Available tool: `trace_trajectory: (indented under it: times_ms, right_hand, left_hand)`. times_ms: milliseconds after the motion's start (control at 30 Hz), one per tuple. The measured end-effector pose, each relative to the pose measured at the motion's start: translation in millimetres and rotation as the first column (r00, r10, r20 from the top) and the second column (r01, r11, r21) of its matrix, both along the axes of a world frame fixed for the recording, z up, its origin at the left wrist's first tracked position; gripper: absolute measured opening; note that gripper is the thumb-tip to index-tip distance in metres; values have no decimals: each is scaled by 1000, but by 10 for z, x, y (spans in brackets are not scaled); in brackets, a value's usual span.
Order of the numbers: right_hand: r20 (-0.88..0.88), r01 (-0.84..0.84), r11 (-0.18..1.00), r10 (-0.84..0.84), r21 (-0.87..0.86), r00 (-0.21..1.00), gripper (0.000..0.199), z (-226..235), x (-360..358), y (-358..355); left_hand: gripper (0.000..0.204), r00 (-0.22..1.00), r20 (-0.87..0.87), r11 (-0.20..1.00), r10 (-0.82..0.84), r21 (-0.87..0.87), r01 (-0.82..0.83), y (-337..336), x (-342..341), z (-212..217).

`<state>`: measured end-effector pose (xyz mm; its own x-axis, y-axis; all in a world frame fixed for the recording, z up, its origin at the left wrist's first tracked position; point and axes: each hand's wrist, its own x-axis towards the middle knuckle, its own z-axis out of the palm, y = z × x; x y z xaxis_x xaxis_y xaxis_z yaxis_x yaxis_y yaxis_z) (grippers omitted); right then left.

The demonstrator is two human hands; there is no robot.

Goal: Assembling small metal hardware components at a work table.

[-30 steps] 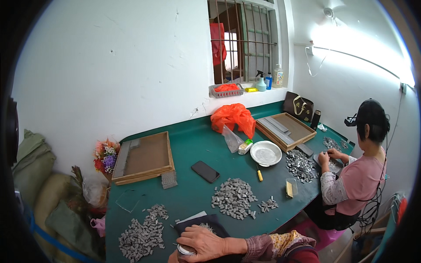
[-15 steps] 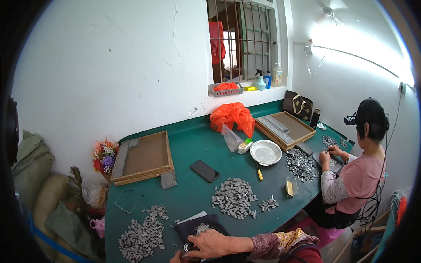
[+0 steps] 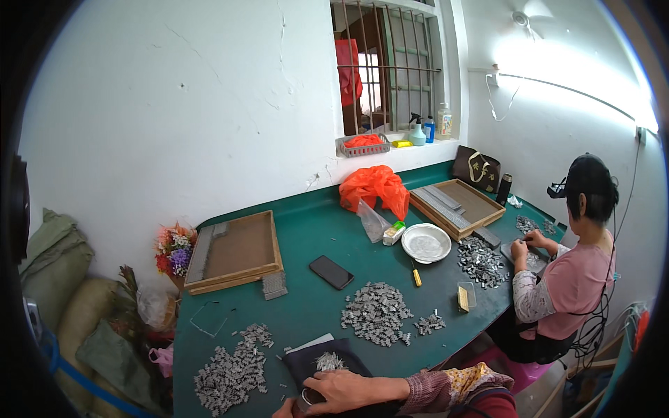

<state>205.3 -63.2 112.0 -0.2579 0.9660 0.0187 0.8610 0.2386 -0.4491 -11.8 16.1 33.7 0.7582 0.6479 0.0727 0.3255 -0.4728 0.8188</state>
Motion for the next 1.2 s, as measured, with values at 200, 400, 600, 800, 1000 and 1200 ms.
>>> trace_trajectory:
  times_ms: [200, 400, 600, 800, 1000, 1200]
  right_hand:
    - [-214, -256, 945, 298, 201, 930, 56, 428, 31, -77]
    - [57, -571, 756, 586, 320, 808, 47, 893, -30, -195]
    - [476, -725, 359, 571, 587, 669, 24, 1062, -161, -304]
    - [412, -613, 418, 479, 670, 776, 31, 892, -53, -329]
    - [336, -337, 893, 232, 299, 913, 54, 689, 114, -455]
    - [-66, -59, 998, 61, 20, 996, 70, 648, 8, -494]
  left_hand:
    - [93, 947, 66, 911, -314, -261, 320, 70, -79, 249]
    - [77, 568, 310, 395, -763, -472, 788, 396, 117, 269]
    - [17, -430, 692, 41, -580, 552, 833, 195, 622, 706]
    - [13, 163, 539, 234, -826, 65, 970, 405, 394, 579]
    - [73, 714, 273, 637, -644, -326, 699, 305, 146, 445]
    - [85, 851, 17, 773, -525, -408, 485, 162, 180, 706]
